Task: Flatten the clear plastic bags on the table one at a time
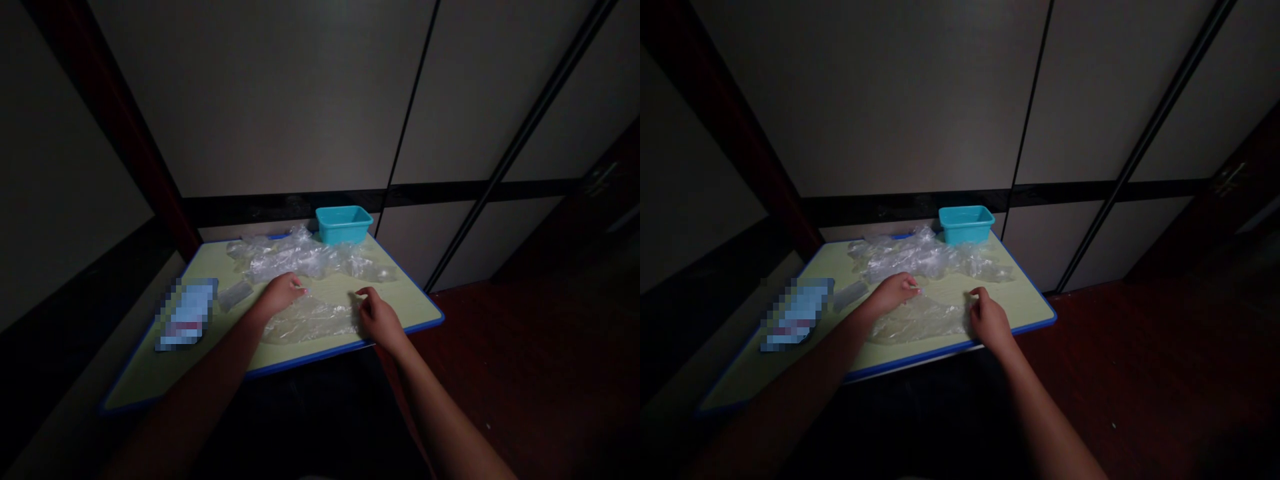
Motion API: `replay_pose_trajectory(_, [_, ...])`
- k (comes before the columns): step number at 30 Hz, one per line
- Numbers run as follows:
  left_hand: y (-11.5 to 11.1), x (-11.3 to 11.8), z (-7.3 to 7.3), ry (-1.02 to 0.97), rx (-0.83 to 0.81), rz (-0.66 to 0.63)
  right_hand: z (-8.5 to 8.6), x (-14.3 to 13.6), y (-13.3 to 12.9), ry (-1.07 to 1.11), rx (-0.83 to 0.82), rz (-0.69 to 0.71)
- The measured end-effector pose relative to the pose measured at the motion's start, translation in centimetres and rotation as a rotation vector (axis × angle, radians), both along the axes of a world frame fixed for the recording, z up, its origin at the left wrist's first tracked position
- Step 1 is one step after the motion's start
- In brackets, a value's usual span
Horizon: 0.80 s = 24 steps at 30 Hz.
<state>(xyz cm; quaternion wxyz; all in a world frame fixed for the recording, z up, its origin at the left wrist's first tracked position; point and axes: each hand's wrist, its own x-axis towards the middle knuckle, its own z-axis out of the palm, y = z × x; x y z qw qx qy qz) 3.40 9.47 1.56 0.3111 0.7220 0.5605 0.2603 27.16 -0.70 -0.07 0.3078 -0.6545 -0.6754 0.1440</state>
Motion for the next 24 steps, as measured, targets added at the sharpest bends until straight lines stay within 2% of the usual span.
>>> replay_pose_trajectory(7, [-0.4,-0.27,-0.54,0.082,0.099,-0.071,-0.6,0.15,-0.23,0.059,0.017,0.012])
replay_pose_trajectory(14, [0.03,-0.79,-0.63,0.099,0.103,-0.143,-0.13,0.36,-0.33,0.141,-0.002,0.047])
replay_pose_trajectory(24, [0.03,-0.89,-0.62,0.098,0.131,-0.139,-0.27,0.32,0.47,0.004,0.023,-0.045])
